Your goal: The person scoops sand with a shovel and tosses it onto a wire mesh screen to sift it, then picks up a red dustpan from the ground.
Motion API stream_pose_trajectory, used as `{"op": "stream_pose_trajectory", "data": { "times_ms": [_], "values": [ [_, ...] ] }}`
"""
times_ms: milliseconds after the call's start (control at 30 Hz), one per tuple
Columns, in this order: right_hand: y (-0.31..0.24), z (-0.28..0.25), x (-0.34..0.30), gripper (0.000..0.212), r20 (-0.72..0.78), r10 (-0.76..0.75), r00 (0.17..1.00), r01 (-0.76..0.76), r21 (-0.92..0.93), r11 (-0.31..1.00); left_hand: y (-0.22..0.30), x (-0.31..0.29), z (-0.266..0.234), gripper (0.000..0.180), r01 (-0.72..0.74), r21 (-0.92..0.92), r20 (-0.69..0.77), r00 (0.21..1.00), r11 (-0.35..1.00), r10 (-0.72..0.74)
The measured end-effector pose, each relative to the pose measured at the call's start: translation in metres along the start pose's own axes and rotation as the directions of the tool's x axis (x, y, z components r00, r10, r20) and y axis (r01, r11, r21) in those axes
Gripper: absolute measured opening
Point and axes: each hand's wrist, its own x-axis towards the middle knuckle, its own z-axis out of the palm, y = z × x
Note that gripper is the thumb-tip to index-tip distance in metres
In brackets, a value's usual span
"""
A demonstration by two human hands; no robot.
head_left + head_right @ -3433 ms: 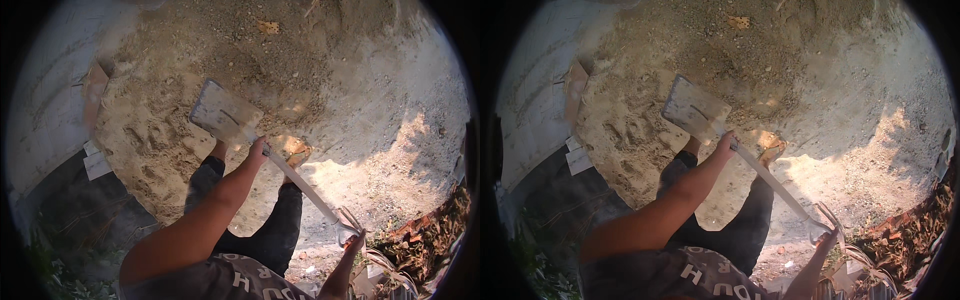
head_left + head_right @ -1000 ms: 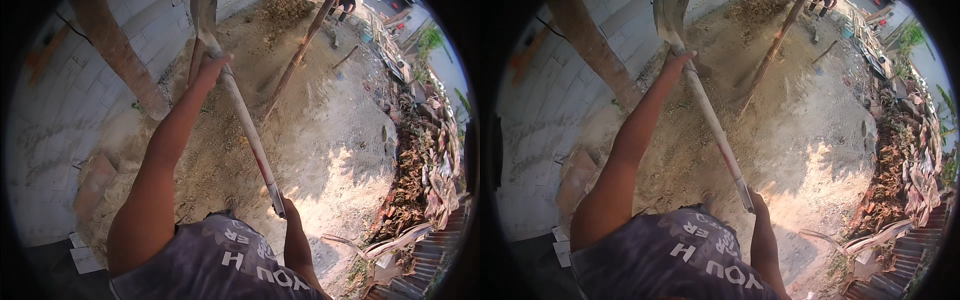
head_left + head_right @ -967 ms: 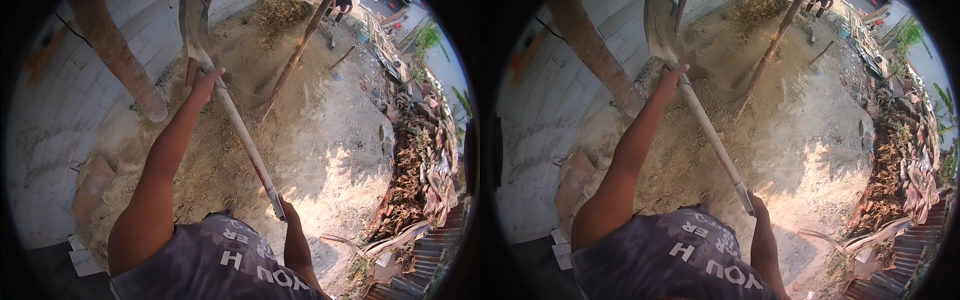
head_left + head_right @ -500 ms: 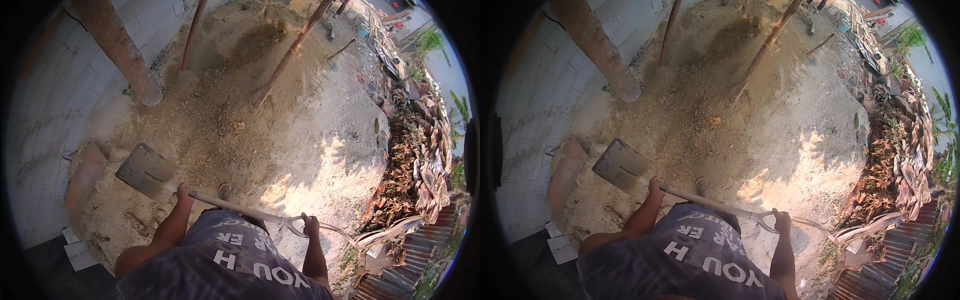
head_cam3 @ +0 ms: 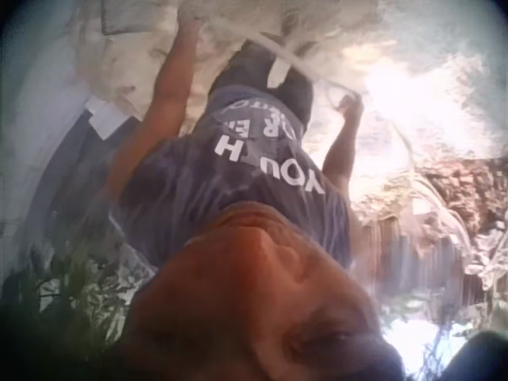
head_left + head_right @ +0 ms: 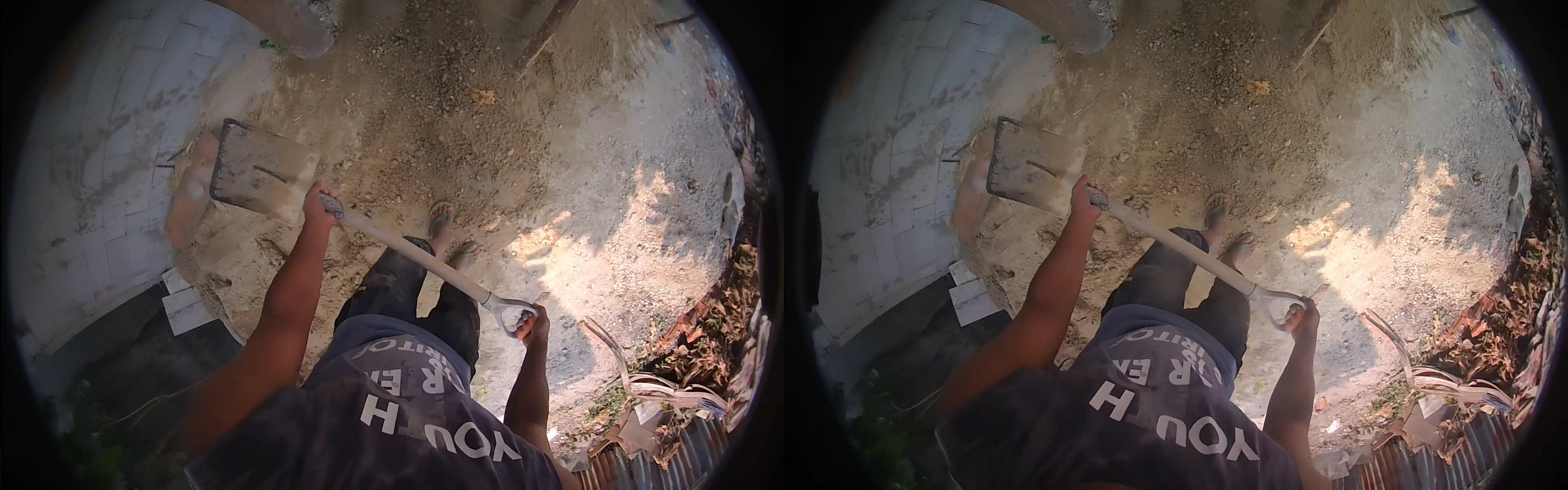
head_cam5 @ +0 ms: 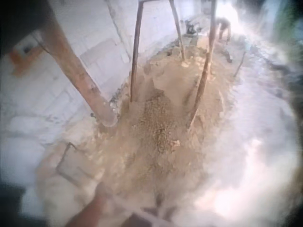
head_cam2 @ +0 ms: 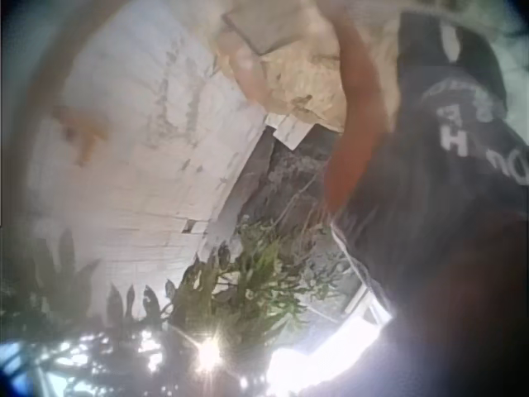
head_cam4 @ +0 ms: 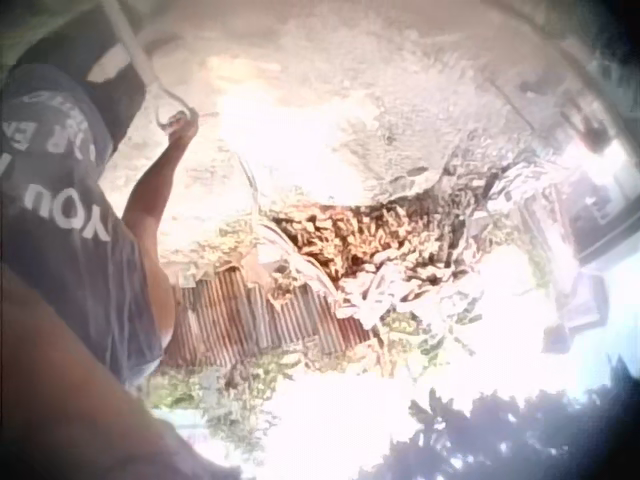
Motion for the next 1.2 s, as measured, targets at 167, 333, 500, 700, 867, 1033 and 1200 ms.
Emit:
{"op": "stream_pose_trajectory", "data": {
  "times_ms": [167, 333, 500, 700, 867, 1033, 1200],
  "values": [
    [0.010, -0.076, 0.047, 0.046, -0.265, -0.023, 0.964, 0.030, 0.022, 0.999, -0.170, 0.077, 0.001, 0.021, 0.196, 0.154, -0.103, 0.978, 0.968, -0.182],
    [0.059, -0.200, 0.045, 0.056, -0.700, -0.143, 0.700, 0.111, -0.092, 0.990, -0.429, 0.110, -0.013, 0.018, 0.601, 0.219, -0.099, 0.798, 0.769, -0.595],
    [0.097, -0.285, -0.026, 0.048, -0.835, -0.410, 0.366, 0.073, -0.413, 0.908, -0.595, 0.077, -0.026, 0.017, 0.810, 0.212, -0.222, 0.584, 0.546, -0.781],
    [0.053, -0.164, 0.047, 0.052, -0.847, -0.340, 0.408, 0.243, -0.259, 0.935, -0.557, 0.219, -0.013, 0.014, 0.755, 0.206, -0.110, 0.650, 0.622, -0.752],
    [0.028, 0.101, 0.161, 0.045, -0.788, -0.181, 0.589, 0.122, -0.135, 0.983, -0.390, 0.418, 0.014, 0.014, 0.660, 0.254, -0.091, 0.744, 0.707, -0.662],
    [0.027, 0.055, 0.223, 0.050, -0.786, -0.285, 0.548, 0.246, -0.174, 0.954, -0.395, 0.423, 0.031, 0.014, 0.606, 0.132, -0.015, 0.792, 0.784, -0.610],
    [0.036, 0.027, 0.332, 0.050, -0.708, -0.350, 0.613, 0.311, -0.190, 0.931, -0.394, 0.438, 0.023, 0.017, 0.517, 0.160, 0.028, 0.849, 0.841, -0.528]
  ]
}}
